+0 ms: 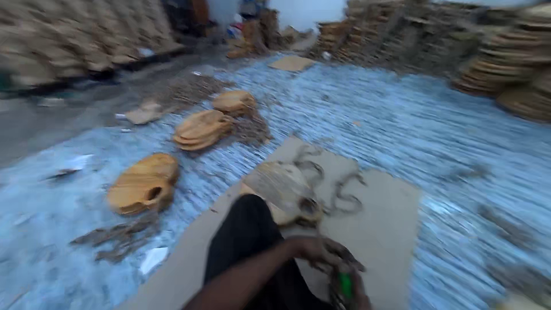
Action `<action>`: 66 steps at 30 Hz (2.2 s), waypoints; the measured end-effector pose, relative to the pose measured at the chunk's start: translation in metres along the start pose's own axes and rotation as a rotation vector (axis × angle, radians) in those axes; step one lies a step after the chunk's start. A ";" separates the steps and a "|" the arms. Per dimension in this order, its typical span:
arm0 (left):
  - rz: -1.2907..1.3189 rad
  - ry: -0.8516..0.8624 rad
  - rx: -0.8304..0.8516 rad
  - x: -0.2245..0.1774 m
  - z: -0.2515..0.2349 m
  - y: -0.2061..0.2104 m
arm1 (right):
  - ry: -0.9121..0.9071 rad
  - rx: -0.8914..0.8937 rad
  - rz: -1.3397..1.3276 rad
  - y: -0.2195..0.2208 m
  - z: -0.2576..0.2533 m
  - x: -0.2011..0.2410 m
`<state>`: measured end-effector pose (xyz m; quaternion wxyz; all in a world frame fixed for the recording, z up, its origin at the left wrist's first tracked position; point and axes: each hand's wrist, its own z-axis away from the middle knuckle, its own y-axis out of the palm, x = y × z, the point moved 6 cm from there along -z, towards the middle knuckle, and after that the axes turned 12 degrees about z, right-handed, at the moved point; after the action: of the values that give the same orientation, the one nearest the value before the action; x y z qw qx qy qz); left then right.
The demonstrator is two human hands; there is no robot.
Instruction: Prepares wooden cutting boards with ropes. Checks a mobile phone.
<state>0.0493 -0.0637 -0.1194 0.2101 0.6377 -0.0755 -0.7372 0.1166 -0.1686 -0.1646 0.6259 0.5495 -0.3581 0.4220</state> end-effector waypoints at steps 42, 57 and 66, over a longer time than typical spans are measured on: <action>-0.579 -0.066 -0.693 0.021 -0.026 -0.020 | -0.005 -0.846 -0.008 0.067 0.056 0.006; -0.032 0.172 -0.774 0.022 -0.023 -0.029 | 0.202 -0.485 0.095 0.048 0.049 0.009; 0.141 0.134 -0.764 0.031 -0.033 -0.026 | 0.052 -0.120 -0.634 0.044 0.054 0.011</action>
<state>0.0733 -0.0479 -0.1630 0.4868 0.5538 0.1745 -0.6526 0.0807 -0.2186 -0.1304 0.7664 0.5847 -0.1774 0.1979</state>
